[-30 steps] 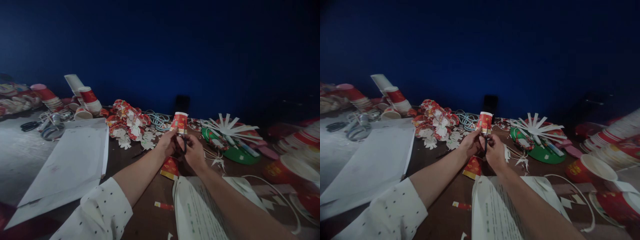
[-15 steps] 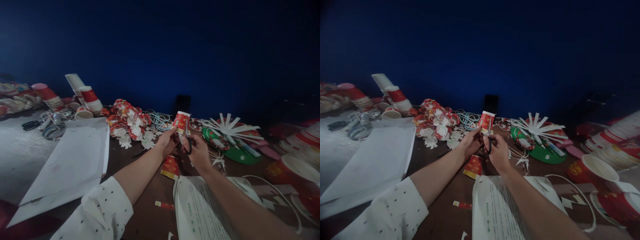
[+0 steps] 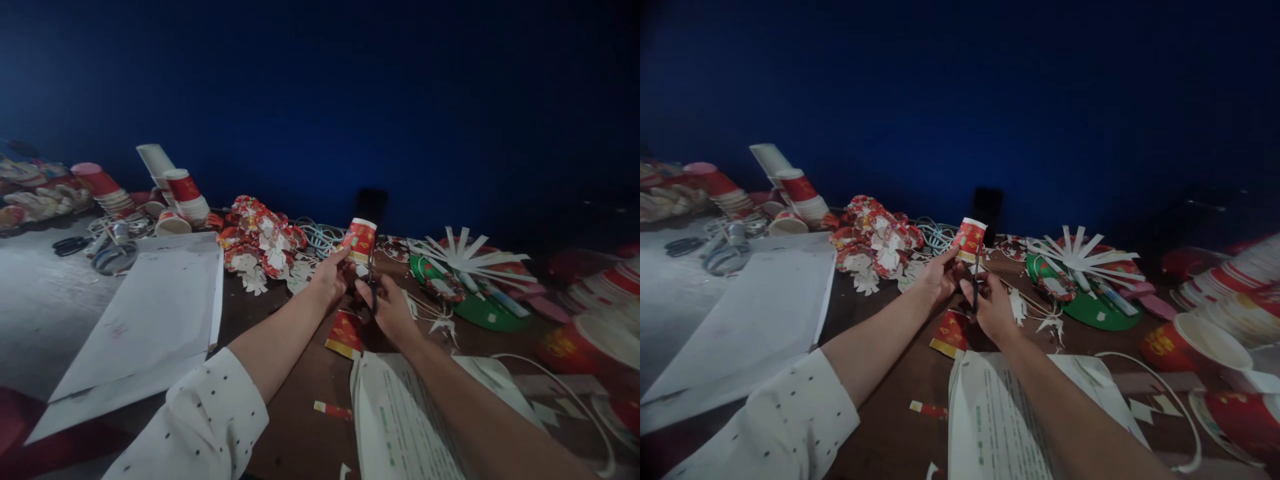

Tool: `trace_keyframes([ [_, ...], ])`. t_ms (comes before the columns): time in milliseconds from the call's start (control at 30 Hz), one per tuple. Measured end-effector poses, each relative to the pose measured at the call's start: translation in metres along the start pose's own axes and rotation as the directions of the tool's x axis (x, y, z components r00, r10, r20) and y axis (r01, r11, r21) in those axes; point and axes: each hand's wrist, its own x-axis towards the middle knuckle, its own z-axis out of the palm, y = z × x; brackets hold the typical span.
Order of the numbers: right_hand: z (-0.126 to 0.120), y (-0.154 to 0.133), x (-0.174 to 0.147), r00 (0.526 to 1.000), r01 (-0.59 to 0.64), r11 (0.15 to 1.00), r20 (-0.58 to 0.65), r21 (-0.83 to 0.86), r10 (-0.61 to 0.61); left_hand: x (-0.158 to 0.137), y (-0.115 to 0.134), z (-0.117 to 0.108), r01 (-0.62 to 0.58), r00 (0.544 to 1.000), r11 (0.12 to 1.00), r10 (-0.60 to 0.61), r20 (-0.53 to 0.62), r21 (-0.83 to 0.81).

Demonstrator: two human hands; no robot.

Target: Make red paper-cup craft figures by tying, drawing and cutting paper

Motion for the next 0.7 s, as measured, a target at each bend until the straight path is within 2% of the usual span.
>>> trace_keyframes([
  [133, 0.002, 0.006, -0.001, 0.998, 0.04, 0.997, 0.058, -0.073, -0.036, -0.002, 0.001, 0.001, -0.025, 0.998, 0.999, 0.024, 0.054, 0.022],
  [467, -0.001, 0.005, 0.0, 0.996, 0.088, 0.984, 0.04, -0.156, -0.083, -0.009, -0.008, 0.004, -0.005, 0.999, 1.0, 0.004, 0.04, 0.013],
  [700, -0.001, 0.008, 0.001, 0.991, 0.135, 0.945, 0.023, -0.298, -0.135, -0.01, -0.009, 0.004, -0.01, 1.0, 1.0, 0.009, 0.019, 0.022],
])
